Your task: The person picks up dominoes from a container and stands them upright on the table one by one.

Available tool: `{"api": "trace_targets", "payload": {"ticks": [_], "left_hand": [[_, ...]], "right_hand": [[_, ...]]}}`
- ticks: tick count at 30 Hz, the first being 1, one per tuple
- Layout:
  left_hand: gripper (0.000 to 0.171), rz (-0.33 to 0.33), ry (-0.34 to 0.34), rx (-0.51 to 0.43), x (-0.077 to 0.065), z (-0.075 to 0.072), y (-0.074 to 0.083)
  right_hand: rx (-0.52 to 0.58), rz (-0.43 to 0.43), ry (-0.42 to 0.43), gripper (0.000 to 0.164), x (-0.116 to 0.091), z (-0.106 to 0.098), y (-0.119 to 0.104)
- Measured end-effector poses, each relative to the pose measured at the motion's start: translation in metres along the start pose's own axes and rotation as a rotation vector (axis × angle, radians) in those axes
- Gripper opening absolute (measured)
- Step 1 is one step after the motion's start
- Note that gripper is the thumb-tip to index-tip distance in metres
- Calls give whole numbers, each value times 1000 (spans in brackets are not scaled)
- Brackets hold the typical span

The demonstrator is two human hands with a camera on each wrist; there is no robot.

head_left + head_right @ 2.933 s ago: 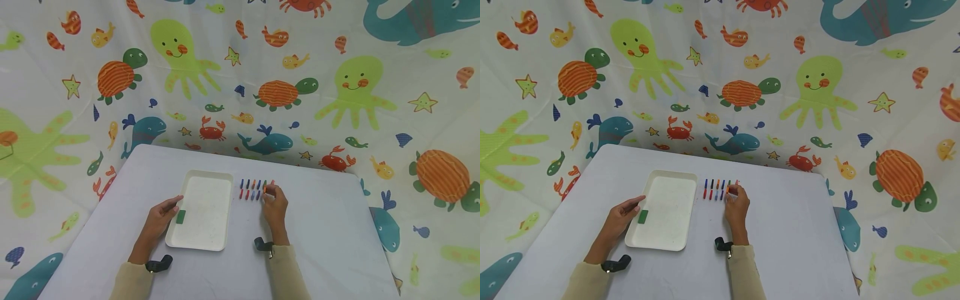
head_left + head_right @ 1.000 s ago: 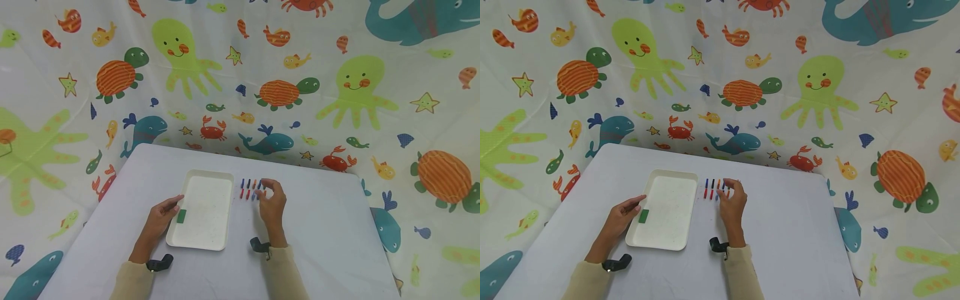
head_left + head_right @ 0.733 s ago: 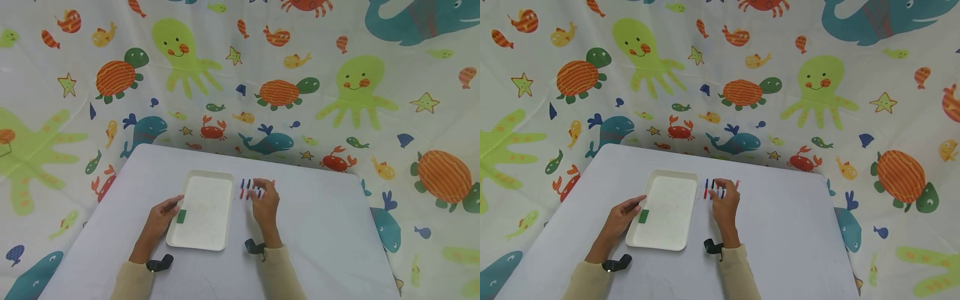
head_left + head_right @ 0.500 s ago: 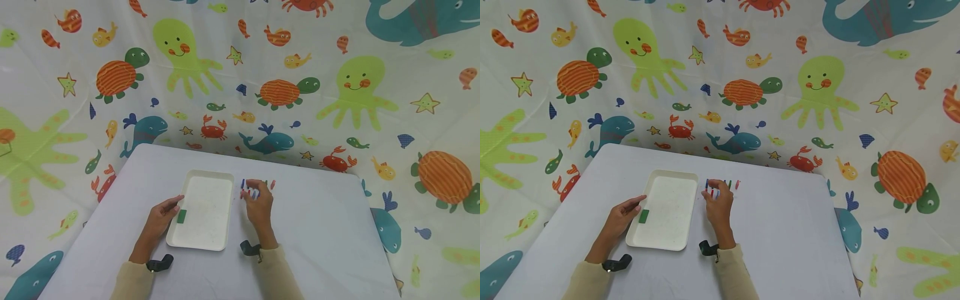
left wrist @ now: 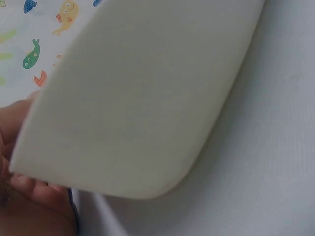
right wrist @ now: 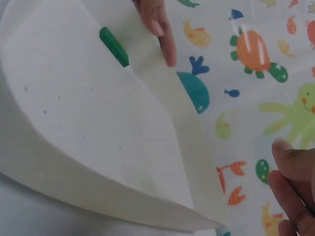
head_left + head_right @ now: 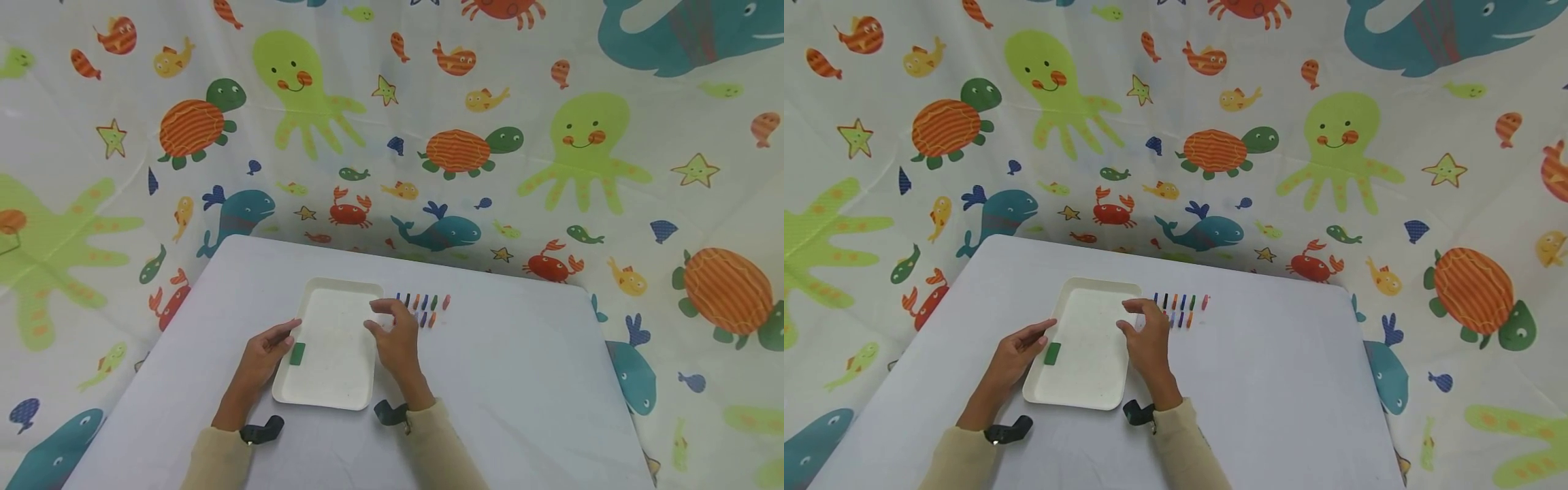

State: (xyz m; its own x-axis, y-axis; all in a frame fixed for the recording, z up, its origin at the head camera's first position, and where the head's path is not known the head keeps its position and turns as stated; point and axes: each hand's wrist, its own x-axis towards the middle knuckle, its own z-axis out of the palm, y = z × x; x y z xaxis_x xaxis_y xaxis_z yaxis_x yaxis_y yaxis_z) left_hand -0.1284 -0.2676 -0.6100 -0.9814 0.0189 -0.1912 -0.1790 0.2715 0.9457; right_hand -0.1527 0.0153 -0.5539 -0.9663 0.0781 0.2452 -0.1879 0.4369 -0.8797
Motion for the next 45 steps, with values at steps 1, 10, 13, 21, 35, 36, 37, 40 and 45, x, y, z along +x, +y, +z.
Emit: {"api": "trace_targets", "payload": {"ticks": [1,10,13,21,35,36,37,40,45], "left_hand": [[50,1,1,1,0,0,0],[51,-3,2,19,0,1,1],[52,8,-3,14,0,0,2],[51,35,-4,16,1,1,3],[52,42,-18,-17,2,-1,1],[53,38,-19,-19,2,-1,2],[53,42,-19,-16,2,-1,2],[52,46,-20,-16,2,-1,1],[53,61,-22,-24,4,-2,-2]], "right_hand": [[0,-21,-13,37,0,3,0],[15,-82,-145,38,-3,25,-3],[9,-94,-186,39,-4,33,-5],[-23,-101,-266,40,-5,52,-11],[-57,-30,-419,41,-9,78,-18],[-60,-30,-424,41,-9,80,-18],[-62,-32,-427,41,-9,82,-18],[-61,-43,-432,42,-10,87,-16],[-43,-74,-425,42,-9,94,-16]]}}
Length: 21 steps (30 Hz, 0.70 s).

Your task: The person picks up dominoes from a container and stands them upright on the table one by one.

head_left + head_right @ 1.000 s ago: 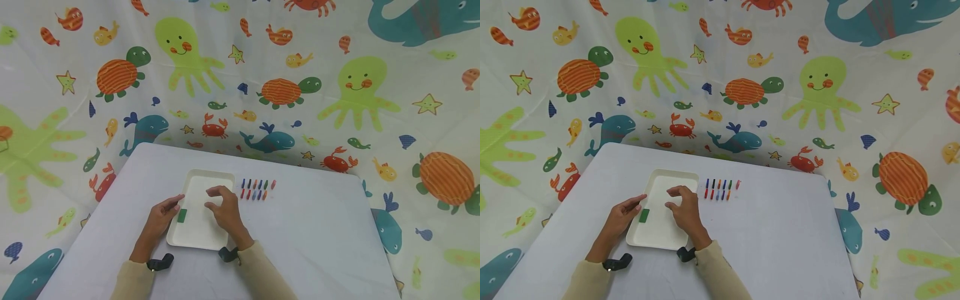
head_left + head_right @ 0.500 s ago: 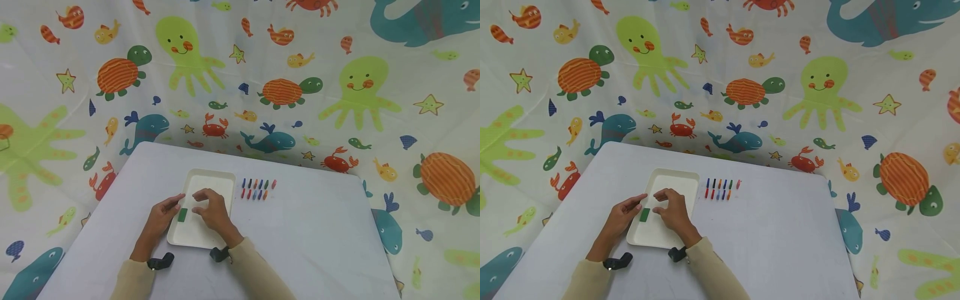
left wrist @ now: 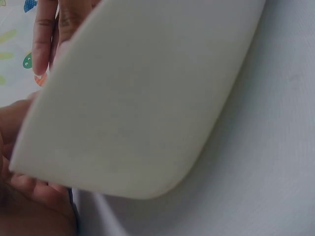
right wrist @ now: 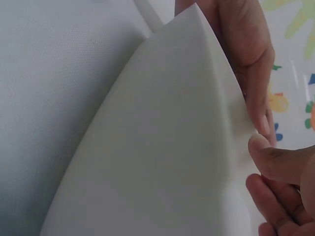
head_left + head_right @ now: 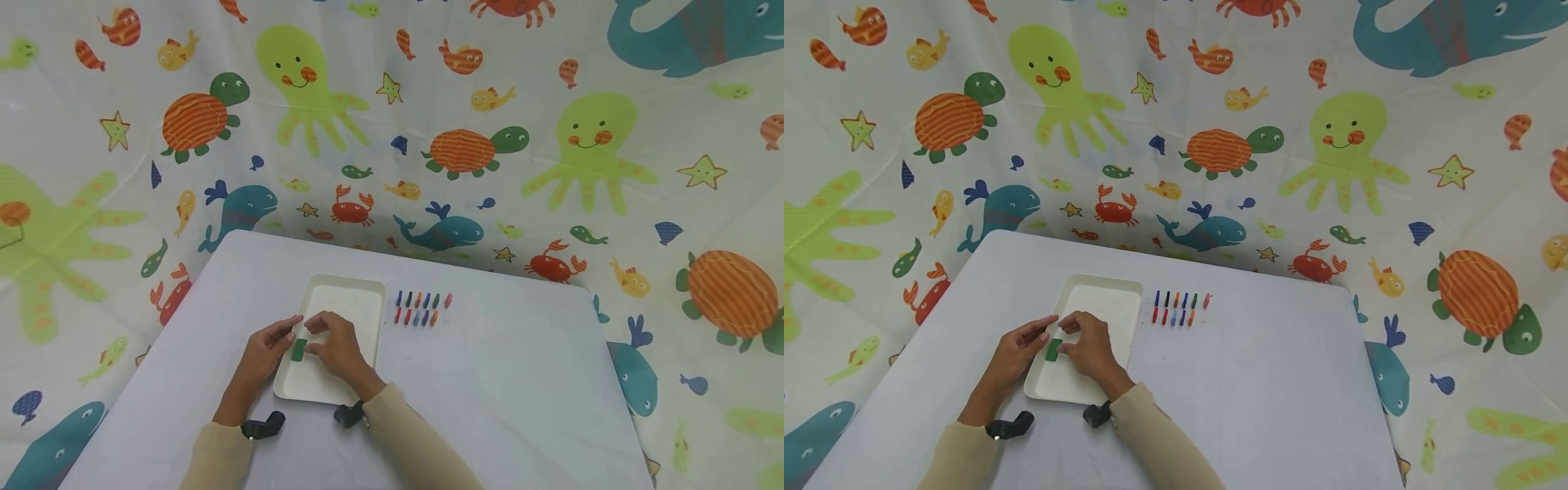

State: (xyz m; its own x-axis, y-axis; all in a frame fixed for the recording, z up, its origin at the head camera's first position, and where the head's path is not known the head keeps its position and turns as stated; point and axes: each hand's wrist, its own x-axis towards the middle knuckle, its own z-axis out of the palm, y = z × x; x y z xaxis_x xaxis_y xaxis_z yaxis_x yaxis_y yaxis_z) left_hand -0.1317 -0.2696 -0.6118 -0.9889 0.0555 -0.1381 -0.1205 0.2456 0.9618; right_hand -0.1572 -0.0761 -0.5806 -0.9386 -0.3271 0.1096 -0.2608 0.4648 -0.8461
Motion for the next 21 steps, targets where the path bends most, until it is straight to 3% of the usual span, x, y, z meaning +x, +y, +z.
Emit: {"api": "trace_targets", "payload": {"ticks": [9,21], "left_hand": [[55,-8,1,1,1,0,-1],[53,30,7,24,1,0,-2]], "right_hand": [[-37,31,-34,41,7,11,-3],[-136,-8,-36,40,10,23,0]]}}
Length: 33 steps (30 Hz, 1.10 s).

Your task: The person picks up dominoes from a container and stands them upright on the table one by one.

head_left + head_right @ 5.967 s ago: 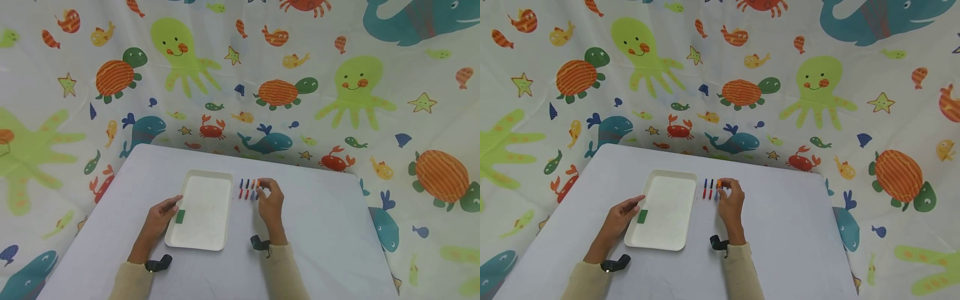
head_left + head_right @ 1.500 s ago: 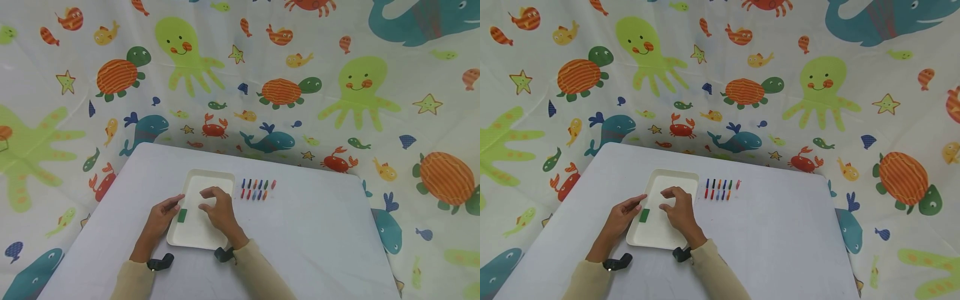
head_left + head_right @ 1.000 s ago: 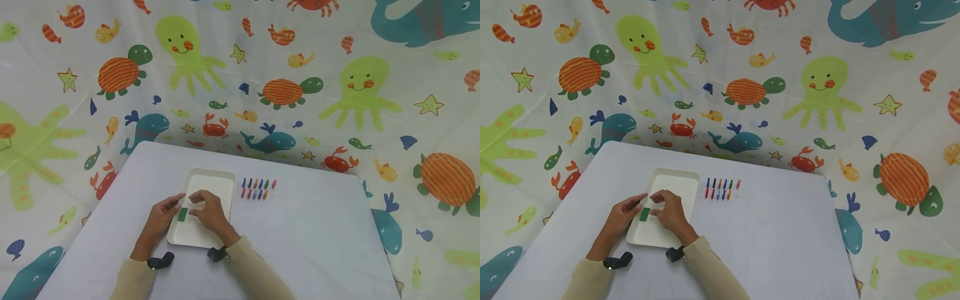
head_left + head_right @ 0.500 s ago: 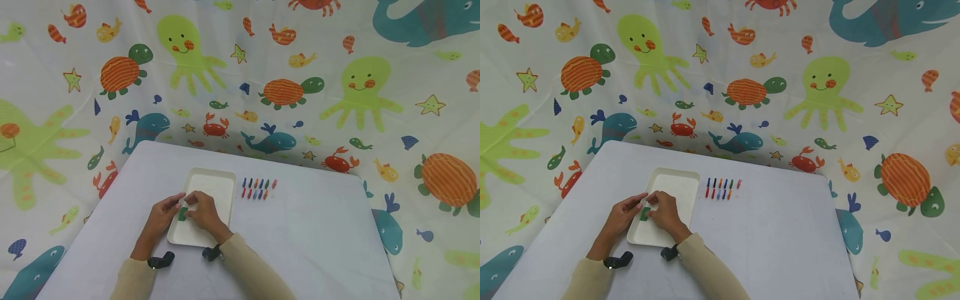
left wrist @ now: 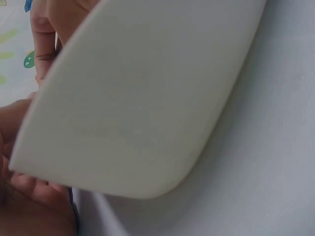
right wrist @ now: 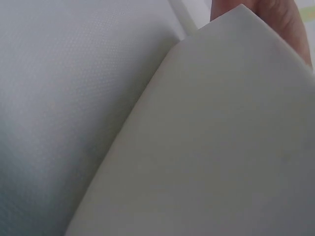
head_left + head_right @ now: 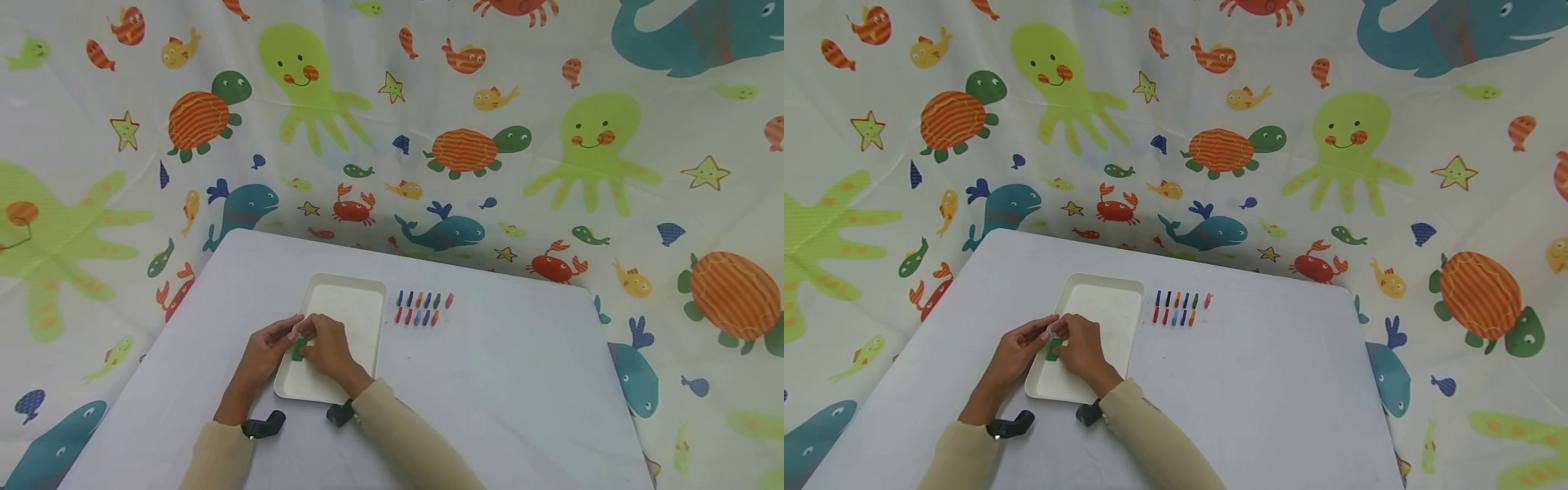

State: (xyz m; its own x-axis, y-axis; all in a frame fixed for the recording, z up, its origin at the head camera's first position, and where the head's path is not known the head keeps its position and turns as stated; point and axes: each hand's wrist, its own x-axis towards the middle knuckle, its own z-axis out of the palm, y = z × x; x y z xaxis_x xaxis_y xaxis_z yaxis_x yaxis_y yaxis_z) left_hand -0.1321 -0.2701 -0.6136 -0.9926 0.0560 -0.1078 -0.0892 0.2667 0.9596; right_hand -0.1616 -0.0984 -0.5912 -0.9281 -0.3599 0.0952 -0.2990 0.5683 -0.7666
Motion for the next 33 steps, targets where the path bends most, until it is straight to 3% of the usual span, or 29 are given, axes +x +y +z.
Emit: {"api": "trace_targets", "payload": {"ticks": [5,17,26,33], "left_hand": [[52,-14,-5,-22,0,0,1],[51,-63,0,-10,-2,0,5],[50,-69,-6,8,-3,-1,4],[50,-74,-8,-1,-1,-1,3]], "right_hand": [[-8,-15,7,39,-1,-1,0],[-79,51,26,37,-15,-14,6],[-255,-106,-120,42,-18,-16,8],[-328,-164,-109,36,-18,-15,8]]}}
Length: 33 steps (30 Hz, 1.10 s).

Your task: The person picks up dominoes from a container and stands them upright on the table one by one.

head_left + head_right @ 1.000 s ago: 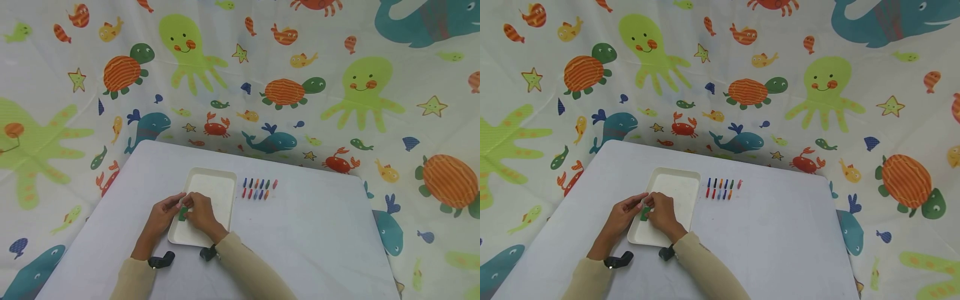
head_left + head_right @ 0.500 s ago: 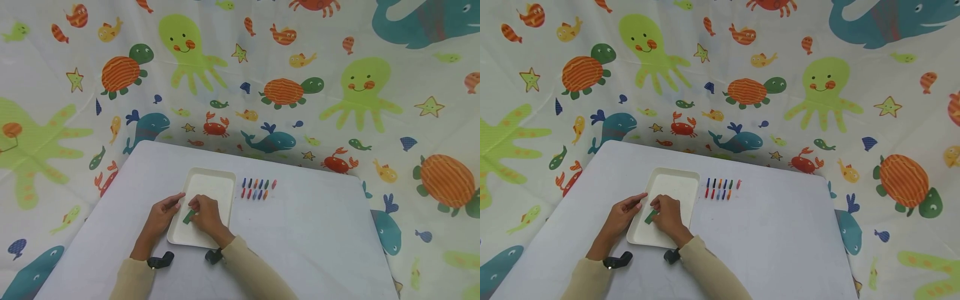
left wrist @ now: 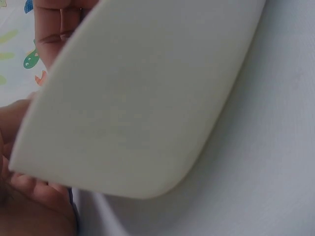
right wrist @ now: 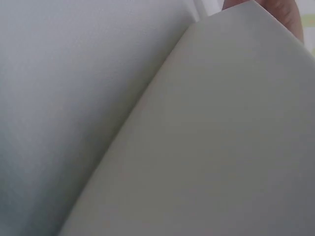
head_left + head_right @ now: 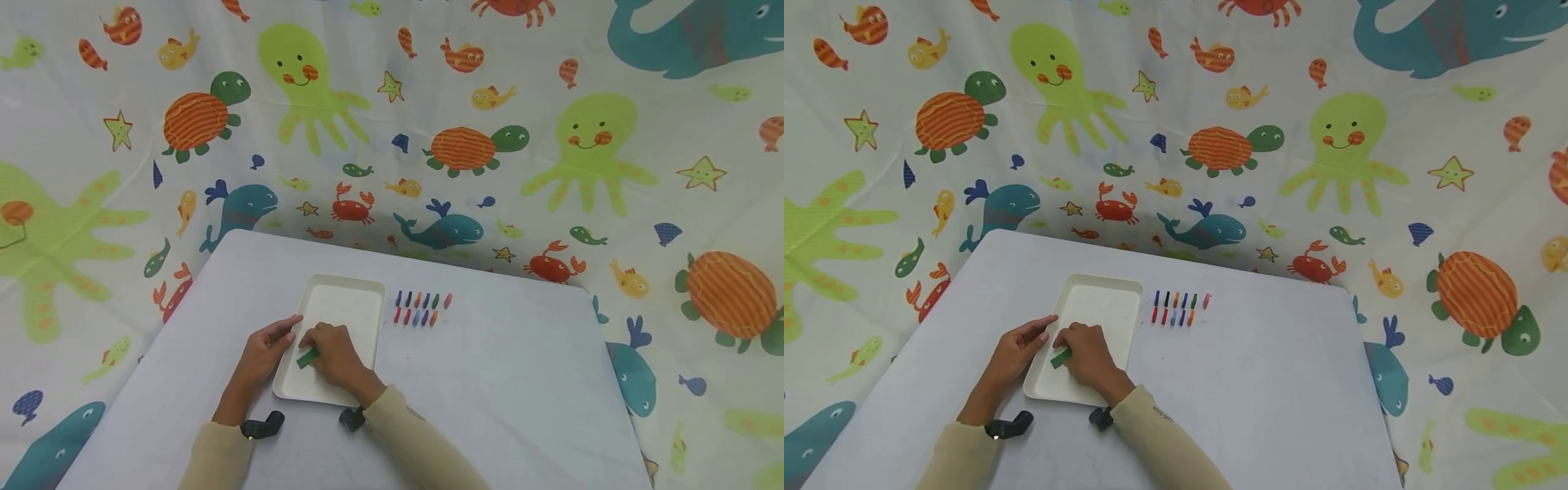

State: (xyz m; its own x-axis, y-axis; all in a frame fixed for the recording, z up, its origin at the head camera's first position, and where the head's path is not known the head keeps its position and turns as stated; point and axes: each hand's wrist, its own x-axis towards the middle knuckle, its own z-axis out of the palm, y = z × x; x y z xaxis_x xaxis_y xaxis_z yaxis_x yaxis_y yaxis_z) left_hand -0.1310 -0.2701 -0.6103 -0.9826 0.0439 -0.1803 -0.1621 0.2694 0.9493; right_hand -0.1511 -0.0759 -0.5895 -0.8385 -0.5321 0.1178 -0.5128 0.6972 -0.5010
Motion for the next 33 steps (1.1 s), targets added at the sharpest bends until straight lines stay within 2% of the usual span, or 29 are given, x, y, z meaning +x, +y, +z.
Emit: {"api": "trace_targets", "payload": {"ticks": [7,14,24,33], "left_hand": [[50,16,2,9,0,0,0],[52,7,-13,-27,0,0,0],[49,-3,-8,-6,0,1,2],[49,9,-10,-14,1,1,2]], "right_hand": [[-36,-7,4,37,-1,-3,0],[-78,-12,-25,34,0,-2,-3],[-129,2,-27,30,-5,-1,-4],[-72,5,31,27,-12,-5,0]]}}
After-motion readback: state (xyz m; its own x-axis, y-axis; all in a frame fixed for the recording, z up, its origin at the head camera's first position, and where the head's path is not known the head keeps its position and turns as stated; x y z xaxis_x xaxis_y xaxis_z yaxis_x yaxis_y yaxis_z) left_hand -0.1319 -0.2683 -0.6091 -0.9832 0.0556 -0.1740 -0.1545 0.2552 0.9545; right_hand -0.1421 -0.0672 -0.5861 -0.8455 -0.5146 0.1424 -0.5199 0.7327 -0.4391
